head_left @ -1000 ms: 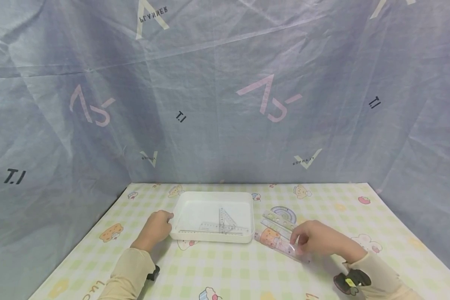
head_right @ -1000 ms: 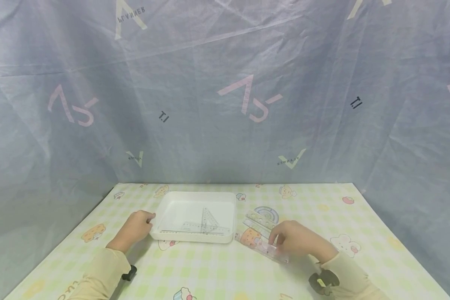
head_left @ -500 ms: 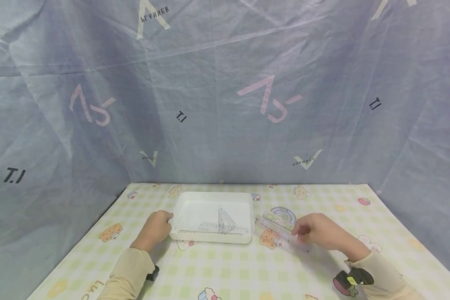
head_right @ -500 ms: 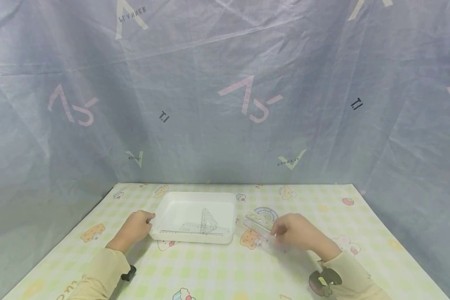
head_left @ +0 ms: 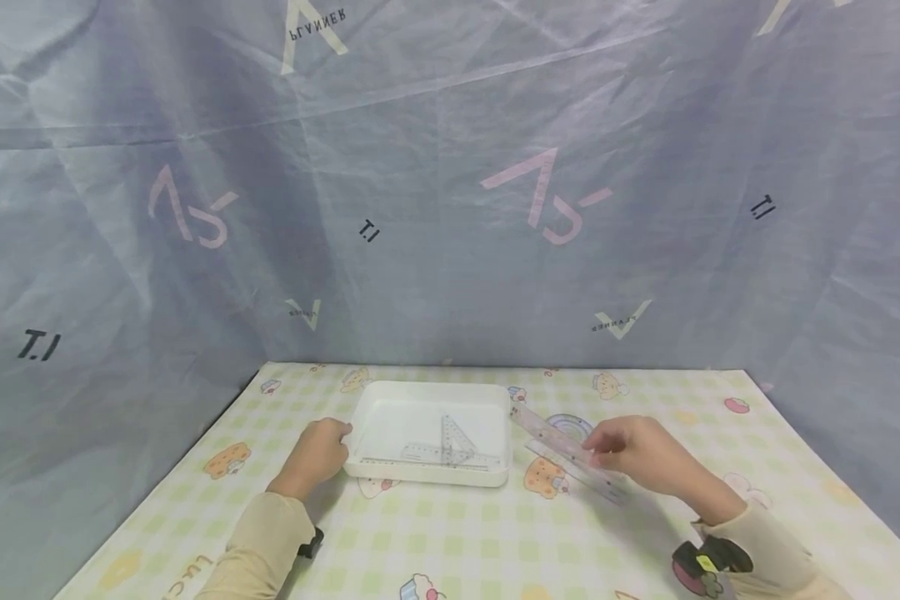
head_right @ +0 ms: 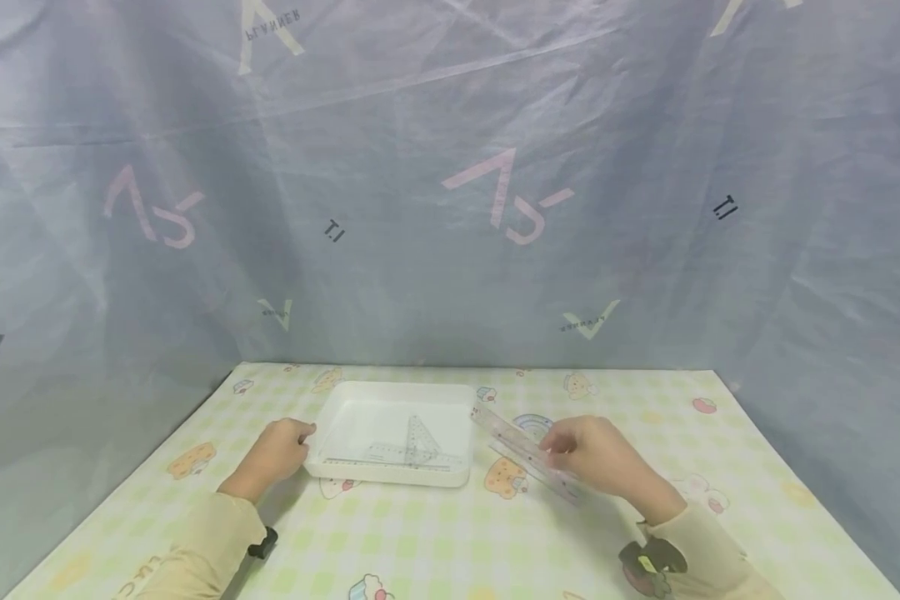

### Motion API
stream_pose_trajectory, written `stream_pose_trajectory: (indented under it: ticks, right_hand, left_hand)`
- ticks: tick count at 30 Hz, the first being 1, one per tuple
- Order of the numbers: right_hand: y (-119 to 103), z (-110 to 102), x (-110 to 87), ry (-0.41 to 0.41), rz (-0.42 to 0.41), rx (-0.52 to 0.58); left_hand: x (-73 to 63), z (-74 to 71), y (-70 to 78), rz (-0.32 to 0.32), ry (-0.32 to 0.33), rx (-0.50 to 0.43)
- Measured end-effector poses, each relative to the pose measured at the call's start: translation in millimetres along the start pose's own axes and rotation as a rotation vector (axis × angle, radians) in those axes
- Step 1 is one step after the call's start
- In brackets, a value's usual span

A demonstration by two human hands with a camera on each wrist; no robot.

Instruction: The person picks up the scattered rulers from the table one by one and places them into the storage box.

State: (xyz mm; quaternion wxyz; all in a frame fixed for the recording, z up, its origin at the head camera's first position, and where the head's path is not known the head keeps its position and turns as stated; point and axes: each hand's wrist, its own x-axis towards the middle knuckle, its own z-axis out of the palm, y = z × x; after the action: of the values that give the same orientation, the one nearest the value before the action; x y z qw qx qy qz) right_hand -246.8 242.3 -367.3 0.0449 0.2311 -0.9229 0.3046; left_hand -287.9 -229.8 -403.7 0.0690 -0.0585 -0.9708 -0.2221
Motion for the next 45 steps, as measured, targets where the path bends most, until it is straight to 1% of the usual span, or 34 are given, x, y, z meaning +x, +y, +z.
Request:
stream_pose_trajectory:
  ticks: [5,11,16,20,24,29,34,39,45]
  right_hand:
    - [-3,-1,1.0,0.017,-0.01,0.002]
    - [-9,0,12.9,0.04,-0.03,-0.006]
    - [-12,3,25.0,0.015,-0.044,0.038]
    - [-15,6,33.0,0.001,-0.064,0.069]
    - [-20,10,41.7,-0.009,-0.068,0.074]
    - [-27,17,56.4,-0.019,-0.062,0.083]
    - [-33,29,74.8,-0.028,-0.069,0.086]
    - [-40,42,92.9,-0.067,-0.077,0.073]
    - [-45,56,105.9,-0.108,-0.071,0.103]
  left_hand:
    - [1.0,-1.9,2.9,-0.01,-0.001,0.003]
    - [0.8,-1.9,1.2,-0.003,-0.001,0.002]
    - [0.9,0.1,-0.7,0.013,0.002,-0.007]
    - [1.1,2.5,-2.3,0.008,-0.001,-0.013]
    - [0.4,4.0,-3.4,-0.001,-0.004,-0.016]
    - [0.3,4.6,-3.6,-0.008,0.0,-0.013]
    - [-0.1,3.2,-2.5,0.003,0.001,0.0]
    - [-0.8,1.0,-1.6,0.0,0.007,-0.003]
    - [-1.6,0.0,0.0,0.001,0.01,-0.013]
